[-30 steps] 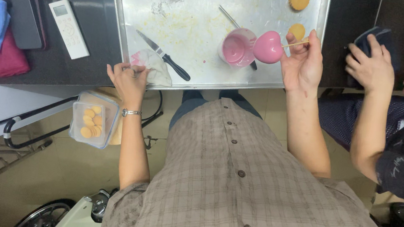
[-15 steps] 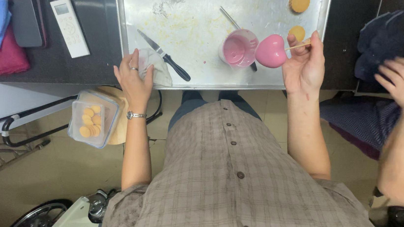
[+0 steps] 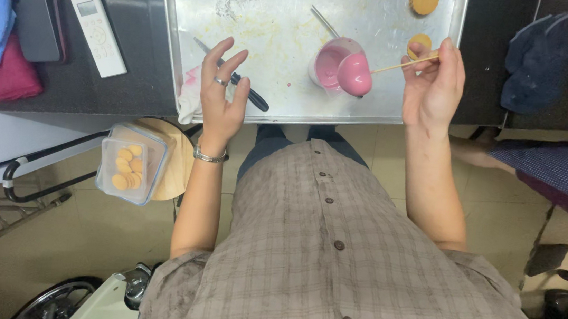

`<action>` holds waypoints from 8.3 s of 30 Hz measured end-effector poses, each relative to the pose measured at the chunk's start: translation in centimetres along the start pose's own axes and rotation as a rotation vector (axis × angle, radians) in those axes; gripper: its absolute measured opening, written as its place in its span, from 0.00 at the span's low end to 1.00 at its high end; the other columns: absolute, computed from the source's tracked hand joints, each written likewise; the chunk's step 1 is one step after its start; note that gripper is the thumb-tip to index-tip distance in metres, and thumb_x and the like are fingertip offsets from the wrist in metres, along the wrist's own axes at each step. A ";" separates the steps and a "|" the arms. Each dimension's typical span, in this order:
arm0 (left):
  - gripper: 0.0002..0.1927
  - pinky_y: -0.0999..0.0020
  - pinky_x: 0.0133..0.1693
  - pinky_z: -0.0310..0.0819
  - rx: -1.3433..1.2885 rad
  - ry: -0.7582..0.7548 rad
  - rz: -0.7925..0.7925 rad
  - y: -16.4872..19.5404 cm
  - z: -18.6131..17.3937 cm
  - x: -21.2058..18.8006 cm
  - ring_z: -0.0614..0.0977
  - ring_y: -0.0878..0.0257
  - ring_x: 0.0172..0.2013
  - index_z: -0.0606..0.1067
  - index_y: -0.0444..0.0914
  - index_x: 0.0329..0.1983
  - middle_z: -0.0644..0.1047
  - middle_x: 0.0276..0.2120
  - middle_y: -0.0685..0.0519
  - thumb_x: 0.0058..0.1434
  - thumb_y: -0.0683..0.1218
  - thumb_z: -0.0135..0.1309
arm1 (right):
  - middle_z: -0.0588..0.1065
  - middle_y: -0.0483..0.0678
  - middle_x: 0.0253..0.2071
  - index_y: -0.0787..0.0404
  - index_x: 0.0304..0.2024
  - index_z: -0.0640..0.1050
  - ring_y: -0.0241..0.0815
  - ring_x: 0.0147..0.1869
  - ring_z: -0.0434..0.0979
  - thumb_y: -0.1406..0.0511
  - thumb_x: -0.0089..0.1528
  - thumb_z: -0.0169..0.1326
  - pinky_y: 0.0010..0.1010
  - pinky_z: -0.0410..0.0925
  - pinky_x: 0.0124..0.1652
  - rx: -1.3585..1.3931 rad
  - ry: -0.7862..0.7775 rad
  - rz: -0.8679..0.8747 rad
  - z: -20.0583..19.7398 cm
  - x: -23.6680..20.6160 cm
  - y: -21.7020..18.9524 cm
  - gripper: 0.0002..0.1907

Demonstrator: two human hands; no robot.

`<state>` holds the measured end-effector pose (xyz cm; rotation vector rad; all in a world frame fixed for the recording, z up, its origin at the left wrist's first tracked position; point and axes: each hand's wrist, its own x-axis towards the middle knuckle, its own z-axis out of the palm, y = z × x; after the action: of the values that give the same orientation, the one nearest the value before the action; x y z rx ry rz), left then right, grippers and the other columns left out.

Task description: The person dips heart-shaped pink desserts into a cup of pink glaze, lifts them on a skewer, and uses a spatula to transfer glazed desserts onto plain shells on a tray. They then wipe the tray with a cloth, scrape leftover glaze from the cup with a spatula, and strain the glaze through a sieve held over a pot.

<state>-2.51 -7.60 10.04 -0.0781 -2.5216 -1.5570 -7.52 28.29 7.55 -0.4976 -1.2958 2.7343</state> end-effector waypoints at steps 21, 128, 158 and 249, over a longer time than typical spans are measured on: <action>0.26 0.34 0.71 0.35 0.301 -0.821 0.523 11.9 5.2 10.7 0.47 0.48 0.75 0.85 0.44 0.33 0.60 0.73 0.53 0.75 0.57 0.38 | 0.79 0.54 0.40 0.66 0.34 0.74 0.39 0.31 0.78 0.62 0.73 0.51 0.26 0.70 0.41 -0.443 0.023 -0.348 0.5 -0.1 2.1 0.16; 0.34 0.32 0.71 0.40 0.471 -0.519 0.451 -0.4 8.5 4.7 0.52 0.42 0.75 0.64 0.56 0.75 0.52 0.77 0.46 0.71 0.70 0.31 | 0.73 0.44 0.24 0.56 0.29 0.74 0.45 0.53 0.78 0.59 0.68 0.55 0.49 0.66 0.54 0.113 0.033 0.222 -2.4 2.9 1.6 0.14; 0.37 0.33 0.68 0.44 0.829 -0.402 0.504 -6.0 7.3 0.3 0.53 0.50 0.74 0.59 0.61 0.78 0.53 0.77 0.53 0.67 0.67 0.53 | 0.73 0.43 0.24 0.55 0.30 0.74 0.46 0.53 0.78 0.59 0.67 0.56 0.48 0.66 0.54 0.077 0.116 0.267 -3.5 3.0 3.0 0.11; 0.45 0.56 0.83 0.33 -0.952 -1.051 -0.075 4.3 9.8 10.5 0.44 0.57 0.80 0.63 0.37 0.77 0.58 0.79 0.54 0.75 0.70 0.16 | 0.76 0.47 0.29 0.61 0.31 0.75 0.44 0.46 0.79 0.64 0.72 0.53 0.37 0.74 0.57 0.358 -0.122 0.489 -0.7 3.9 3.3 0.14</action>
<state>-13.43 2.56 11.41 -1.1840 -1.9222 -3.1834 -10.75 27.51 3.59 -0.6945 -0.7407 3.3434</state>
